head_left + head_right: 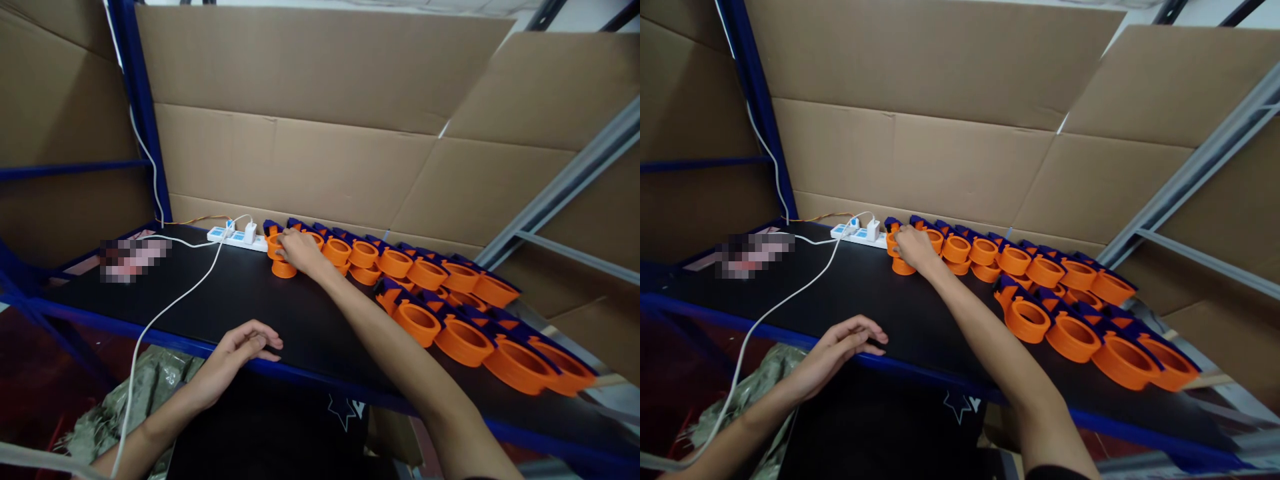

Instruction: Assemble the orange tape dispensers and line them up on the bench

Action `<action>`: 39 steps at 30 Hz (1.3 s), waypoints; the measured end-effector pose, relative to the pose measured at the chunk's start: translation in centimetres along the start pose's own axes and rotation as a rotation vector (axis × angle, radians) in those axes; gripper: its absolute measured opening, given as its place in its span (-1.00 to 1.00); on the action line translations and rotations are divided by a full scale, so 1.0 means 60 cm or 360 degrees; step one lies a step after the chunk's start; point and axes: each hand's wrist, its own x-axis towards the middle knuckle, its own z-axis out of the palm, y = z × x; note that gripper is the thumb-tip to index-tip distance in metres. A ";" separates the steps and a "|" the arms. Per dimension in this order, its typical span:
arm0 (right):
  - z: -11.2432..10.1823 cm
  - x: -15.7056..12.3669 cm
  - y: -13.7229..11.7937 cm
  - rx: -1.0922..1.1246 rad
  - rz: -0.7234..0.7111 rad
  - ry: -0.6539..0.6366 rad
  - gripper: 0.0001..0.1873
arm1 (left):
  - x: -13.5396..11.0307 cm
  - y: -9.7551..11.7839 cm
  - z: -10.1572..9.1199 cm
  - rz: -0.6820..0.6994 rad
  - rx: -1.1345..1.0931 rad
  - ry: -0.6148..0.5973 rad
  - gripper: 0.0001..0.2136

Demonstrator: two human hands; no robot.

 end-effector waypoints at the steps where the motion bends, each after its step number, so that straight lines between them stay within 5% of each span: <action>1: 0.000 0.002 -0.003 -0.0004 -0.0005 -0.0001 -0.73 | 0.000 0.000 0.000 0.0000 -0.0002 -0.0001 -0.78; 12: 0.001 0.052 -0.039 0.0029 -0.0051 0.0052 -0.70 | 0.000 0.002 0.000 -0.0024 -0.0003 0.0001 -0.78; 23: -0.019 0.022 -0.037 0.0170 -0.0073 0.0205 -0.61 | -0.001 0.003 0.001 -0.0033 -0.0006 0.0006 -0.77; 31: -0.048 -0.126 -0.024 0.0339 -0.0041 0.0237 -0.65 | -0.003 0.000 -0.002 -0.0030 0.0040 0.0002 -0.78; 35: -0.027 -0.230 -0.048 0.0484 -0.0130 0.0106 -0.65 | -0.003 -0.001 0.000 -0.0025 0.0068 0.0009 -0.78; 39: 0.005 -0.278 -0.061 0.0505 -0.0097 0.0032 -0.65 | -0.002 0.001 0.003 -0.0016 0.0063 0.0004 -0.78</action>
